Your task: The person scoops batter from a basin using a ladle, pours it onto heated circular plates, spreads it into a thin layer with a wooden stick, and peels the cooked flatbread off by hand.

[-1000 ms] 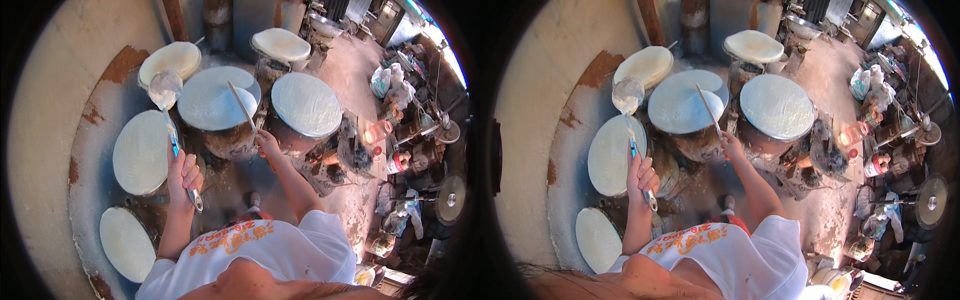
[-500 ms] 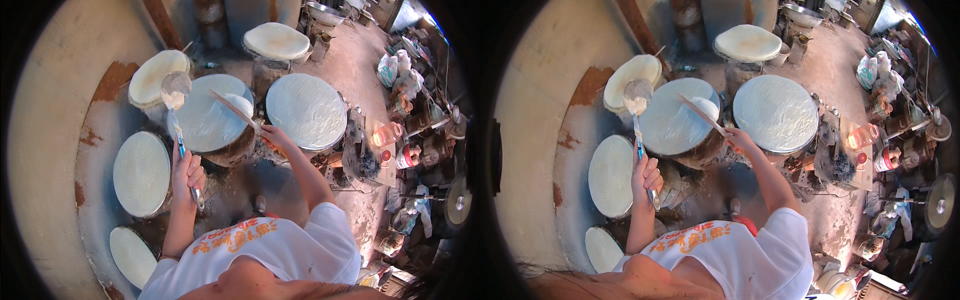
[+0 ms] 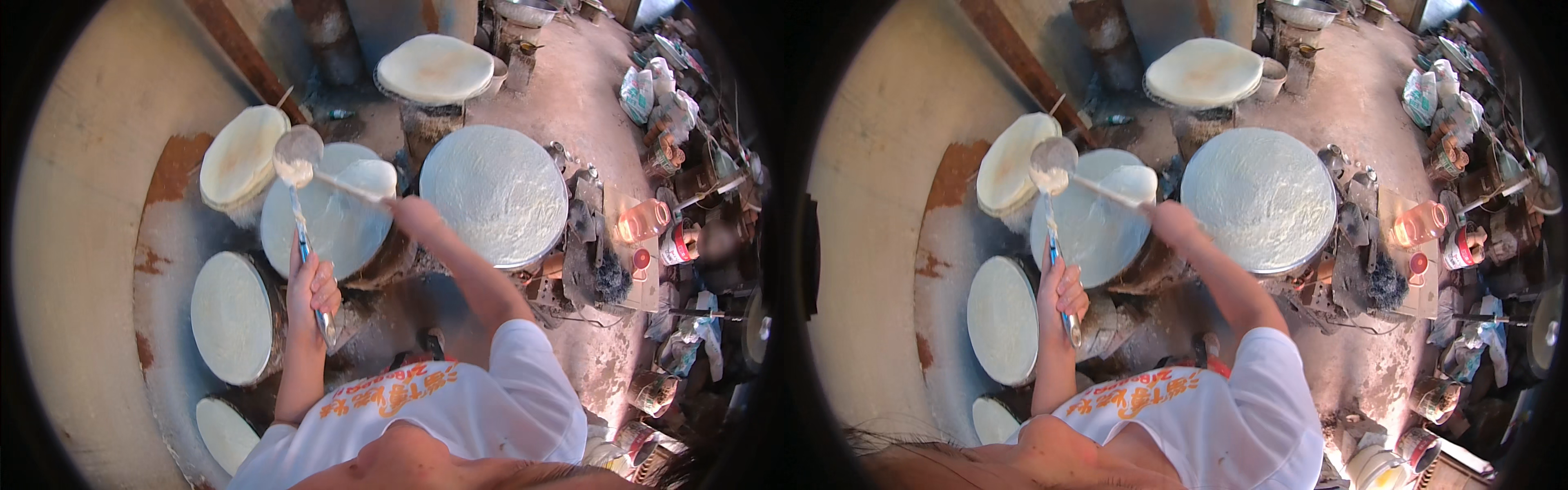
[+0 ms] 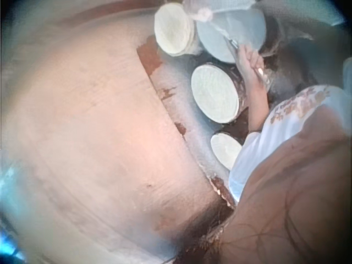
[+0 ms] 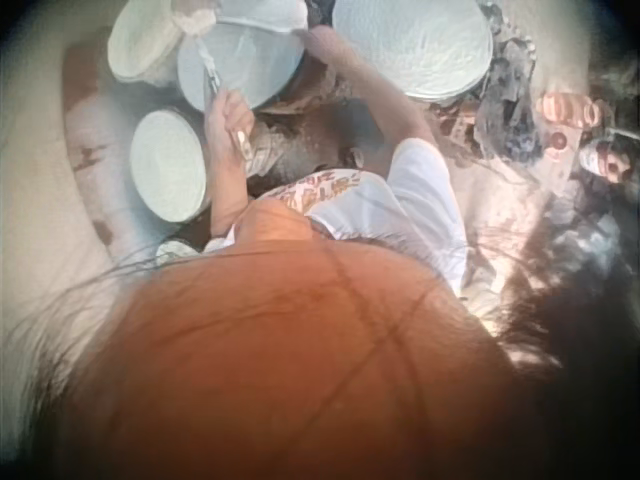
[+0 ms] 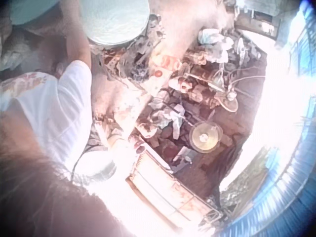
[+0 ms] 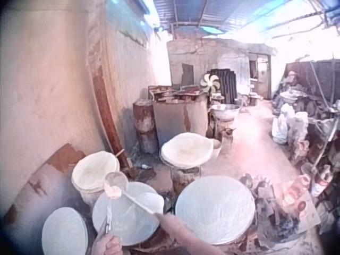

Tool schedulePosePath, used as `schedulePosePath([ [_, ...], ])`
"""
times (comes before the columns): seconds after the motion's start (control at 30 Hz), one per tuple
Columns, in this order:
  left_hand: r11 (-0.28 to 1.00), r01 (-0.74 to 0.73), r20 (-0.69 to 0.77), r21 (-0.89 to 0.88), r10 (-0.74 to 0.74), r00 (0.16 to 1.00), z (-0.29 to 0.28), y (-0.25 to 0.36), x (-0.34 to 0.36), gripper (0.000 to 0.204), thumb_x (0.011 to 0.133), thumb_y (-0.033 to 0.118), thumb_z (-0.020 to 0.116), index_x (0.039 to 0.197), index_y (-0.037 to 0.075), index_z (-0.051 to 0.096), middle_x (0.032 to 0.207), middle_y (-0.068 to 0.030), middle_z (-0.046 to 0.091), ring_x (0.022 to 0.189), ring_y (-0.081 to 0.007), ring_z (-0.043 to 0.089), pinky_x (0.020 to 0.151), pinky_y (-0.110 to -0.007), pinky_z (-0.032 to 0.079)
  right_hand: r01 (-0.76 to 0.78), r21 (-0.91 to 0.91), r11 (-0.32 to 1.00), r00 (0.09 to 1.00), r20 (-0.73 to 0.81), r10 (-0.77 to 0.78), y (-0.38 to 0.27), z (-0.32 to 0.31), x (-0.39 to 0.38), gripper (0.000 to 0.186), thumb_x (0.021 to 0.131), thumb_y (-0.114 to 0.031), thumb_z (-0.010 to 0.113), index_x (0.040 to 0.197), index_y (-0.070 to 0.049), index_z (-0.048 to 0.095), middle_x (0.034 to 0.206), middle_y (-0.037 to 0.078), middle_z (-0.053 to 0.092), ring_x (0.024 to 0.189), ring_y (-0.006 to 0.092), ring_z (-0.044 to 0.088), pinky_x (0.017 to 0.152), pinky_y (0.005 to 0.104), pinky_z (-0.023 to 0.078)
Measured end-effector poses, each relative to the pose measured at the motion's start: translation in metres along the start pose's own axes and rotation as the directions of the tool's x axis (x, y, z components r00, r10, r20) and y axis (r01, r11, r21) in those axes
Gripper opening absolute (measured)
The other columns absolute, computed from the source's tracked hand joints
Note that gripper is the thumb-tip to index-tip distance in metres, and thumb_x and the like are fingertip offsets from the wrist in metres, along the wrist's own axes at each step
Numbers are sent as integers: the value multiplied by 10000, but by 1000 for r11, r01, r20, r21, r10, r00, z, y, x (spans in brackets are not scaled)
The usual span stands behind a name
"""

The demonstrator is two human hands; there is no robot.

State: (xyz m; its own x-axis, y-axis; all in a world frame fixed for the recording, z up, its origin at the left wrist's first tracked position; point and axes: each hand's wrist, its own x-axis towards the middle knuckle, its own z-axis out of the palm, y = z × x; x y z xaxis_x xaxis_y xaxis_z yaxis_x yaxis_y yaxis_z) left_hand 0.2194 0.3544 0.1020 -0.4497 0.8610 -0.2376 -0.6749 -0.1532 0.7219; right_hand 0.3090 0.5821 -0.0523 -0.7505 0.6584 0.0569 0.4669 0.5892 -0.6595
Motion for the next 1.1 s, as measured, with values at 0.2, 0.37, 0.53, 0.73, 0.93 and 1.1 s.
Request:
schedulePosePath([
  [0.2, 995, 70, 82, -74, -63, 995, -7, 17, 17, 495, 1007, 150, 374, 1454, 310, 234, 622, 37, 337, 373, -14, 287, 298, -164, 275, -287, -44, 957, 955, -96, 282, -11, -44, -51, 241, 907, -170, 427, 1099, -161, 573, 827, 205, 645, 771, 360, 648, 658, 468, 498],
  [0.37, 993, 114, 30, 18, -114, 993, -4, 18, 69, 431, 1008, 175, 387, 1417, 287, 315, 625, 42, 356, 376, -13, 293, 311, -170, 291, -54, -148, 987, 995, -92, 41, -13, 10, -29, 249, 918, -179, 422, 1123, -117, 548, 819, 232, 633, 723, 416, 620, 605, 494, 479],
  [0.53, 537, 494, 372, -683, -326, 869, -42, 46, 72, 401, 1013, 311, 349, 687, 80, 378, 587, 10, 384, 390, -84, 384, 367, -237, 353, -313, -88, 946, 946, -120, 301, 22, -22, -89, 193, 916, -173, 408, 1050, -99, 524, 726, 227, 619, 728, 408, 621, 630, 529, 471],
  [0.73, 511, 453, 289, -730, -370, 883, -61, 64, 71, 363, 1001, 267, 403, 685, 91, 375, 569, 25, 367, 398, -70, 383, 387, -224, 359, -133, -68, 989, 983, -134, 123, -10, 8, -64, 163, 918, -206, 427, 1003, -108, 526, 713, 224, 610, 716, 422, 609, 614, 549, 456],
  [0.93, 527, 362, 121, -769, -436, 892, -60, 68, 68, 333, 982, 203, 462, 678, 104, 367, 535, 50, 348, 387, -47, 366, 375, -201, 347, -207, 104, 973, 977, 66, 201, 8, -21, -34, 274, 928, -237, 457, 1139, -125, 591, 976, 214, 635, 932, 401, 596, 779, 466, 468],
  [1.1, 577, 385, 180, -720, -380, 907, -83, 68, 84, 325, 974, 188, 481, 681, 111, 364, 527, 52, 340, 395, -42, 372, 370, -187, 340, 43, -19, 999, 993, 108, -40, -27, -8, -29, 267, 908, -203, 468, 1120, -108, 599, 948, 199, 645, 902, 395, 601, 765, 471, 467],
])
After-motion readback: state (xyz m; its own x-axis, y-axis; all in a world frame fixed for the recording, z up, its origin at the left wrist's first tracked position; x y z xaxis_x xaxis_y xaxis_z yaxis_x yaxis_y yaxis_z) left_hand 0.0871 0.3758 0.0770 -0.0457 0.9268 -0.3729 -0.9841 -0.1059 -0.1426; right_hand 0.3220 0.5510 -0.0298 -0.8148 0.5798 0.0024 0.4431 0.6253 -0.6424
